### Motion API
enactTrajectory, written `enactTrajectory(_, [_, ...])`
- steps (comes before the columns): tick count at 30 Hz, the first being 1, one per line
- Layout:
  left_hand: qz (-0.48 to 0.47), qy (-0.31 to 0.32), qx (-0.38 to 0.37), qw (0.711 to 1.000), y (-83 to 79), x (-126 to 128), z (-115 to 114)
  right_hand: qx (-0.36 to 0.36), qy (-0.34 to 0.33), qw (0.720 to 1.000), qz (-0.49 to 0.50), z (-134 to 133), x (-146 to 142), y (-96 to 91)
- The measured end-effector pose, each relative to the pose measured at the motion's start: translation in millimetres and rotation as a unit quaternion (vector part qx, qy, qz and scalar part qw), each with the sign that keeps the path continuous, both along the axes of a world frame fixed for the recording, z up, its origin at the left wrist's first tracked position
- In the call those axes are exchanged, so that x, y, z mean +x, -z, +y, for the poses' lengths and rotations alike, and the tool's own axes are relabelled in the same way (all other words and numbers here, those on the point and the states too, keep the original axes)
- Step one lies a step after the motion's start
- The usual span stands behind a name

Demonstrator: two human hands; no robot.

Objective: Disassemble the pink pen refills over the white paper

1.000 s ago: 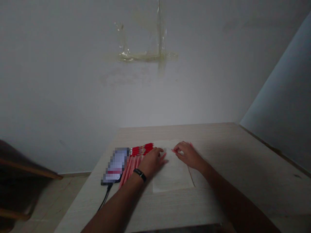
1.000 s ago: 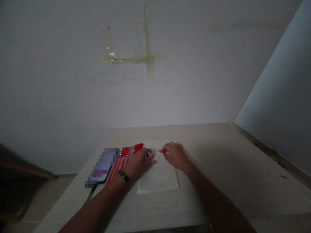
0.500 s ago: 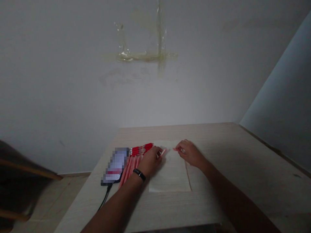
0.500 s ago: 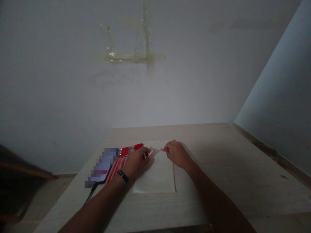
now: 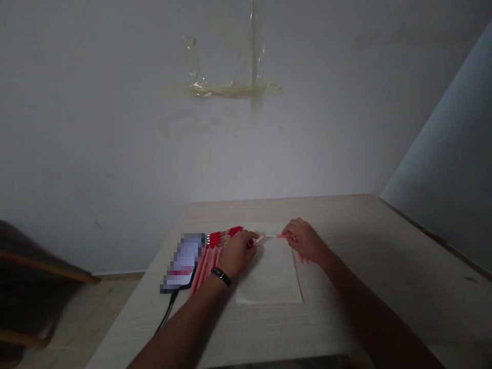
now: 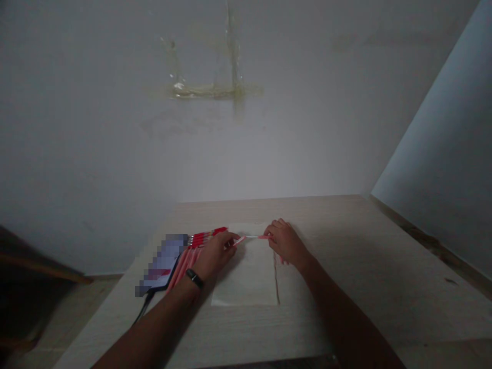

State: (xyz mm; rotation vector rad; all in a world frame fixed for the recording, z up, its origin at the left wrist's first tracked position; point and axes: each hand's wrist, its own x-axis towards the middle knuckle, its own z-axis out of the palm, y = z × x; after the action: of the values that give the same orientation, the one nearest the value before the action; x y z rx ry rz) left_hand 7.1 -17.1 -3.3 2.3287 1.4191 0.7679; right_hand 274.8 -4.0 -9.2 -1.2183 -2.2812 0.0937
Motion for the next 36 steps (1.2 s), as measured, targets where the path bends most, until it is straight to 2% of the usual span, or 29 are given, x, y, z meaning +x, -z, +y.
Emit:
enactTrajectory(5, [0.037,0.022,0.006,0.999,-2.4,1,-2,0.0,-0.029,0.999,0.02,-2,-1,-2.0])
enactTrajectory(11, [0.049,0.067,-0.005,0.996,2.1,3,-1,-0.015,-0.08,0.996,0.04,-8,-12,0.8])
enactTrajectory(21, [0.037,0.053,-0.012,0.998,-5.7,4,-3,-0.07,-0.036,0.994,0.079,-11,-13,0.5])
enactTrajectory(26, [0.037,0.047,-0.006,0.998,-7.5,4,-4,-0.061,-0.052,0.994,0.077,-9,-10,1.1])
enactTrajectory(32, [0.045,0.048,-0.004,0.998,-8.2,4,-4,-0.053,-0.072,0.996,0.03,-6,-8,0.0])
enactTrajectory(36, [0.046,0.046,-0.017,0.998,-10.3,4,-4,-0.047,-0.061,0.996,0.047,-7,-8,0.4])
